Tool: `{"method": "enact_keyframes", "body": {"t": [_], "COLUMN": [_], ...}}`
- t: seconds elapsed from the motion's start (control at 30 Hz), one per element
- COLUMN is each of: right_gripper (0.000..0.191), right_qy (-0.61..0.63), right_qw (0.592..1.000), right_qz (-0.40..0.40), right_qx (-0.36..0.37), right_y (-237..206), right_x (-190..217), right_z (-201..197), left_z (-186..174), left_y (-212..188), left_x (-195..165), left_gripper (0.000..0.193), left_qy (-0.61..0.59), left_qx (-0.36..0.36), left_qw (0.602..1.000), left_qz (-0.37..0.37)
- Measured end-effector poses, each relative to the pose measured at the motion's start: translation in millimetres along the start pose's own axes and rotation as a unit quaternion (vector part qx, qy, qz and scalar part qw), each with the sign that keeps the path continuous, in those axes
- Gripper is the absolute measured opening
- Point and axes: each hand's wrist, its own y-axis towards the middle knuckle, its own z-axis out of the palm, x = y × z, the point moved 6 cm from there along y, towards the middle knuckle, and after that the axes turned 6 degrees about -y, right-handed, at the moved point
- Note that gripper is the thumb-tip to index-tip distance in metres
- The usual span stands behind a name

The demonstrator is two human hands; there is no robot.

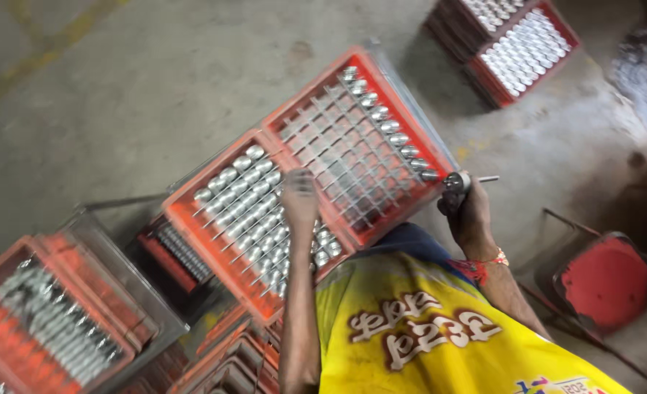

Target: The person uses a handheld tool to press or stamp small cylindrical metal components arranged in a red plastic tray. They work systematically across the tray, moving from one component to the next while holding the tool in the right hand and stabilizing the tray with the left.

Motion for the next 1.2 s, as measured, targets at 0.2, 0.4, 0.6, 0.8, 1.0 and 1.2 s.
{"method": "enact_keyframes", "body": {"t": [0.2,0.4,0.6,0.8,1.0,1.2], "right_gripper": [0.032,0.036,0.036,0.032,0.03,0.022], "right_qy": [0.007,0.056,0.054,0.002,-0.159,-0.306], "right_qw": [0.999,0.993,0.997,1.0,0.984,0.917], "right_qz": [-0.02,-0.05,-0.007,0.01,-0.013,-0.071], "right_qx": [-0.046,-0.092,-0.055,-0.012,0.075,0.245], "right_y": [2,-2,12,19,-3,-54], "right_x": [46,67,58,60,49,26], "right_z": [-50,-103,-100,-51,47,122], "left_z": [207,267,251,143,90,66], "left_y": [-66,-61,-53,-70,-80,-105], "left_x": [-29,-28,-45,-117,-118,-110], "left_gripper": [0.05,0.022,0.031,0.043,0.025,0.016], "left_qy": [0.214,0.296,0.239,0.1,-0.085,0.037], "left_qx": [0.362,0.417,0.41,0.254,0.212,0.171], "left_qw": [0.864,0.792,0.819,0.919,0.972,0.978], "left_qz": [0.276,0.333,0.322,0.284,0.052,0.11]}}
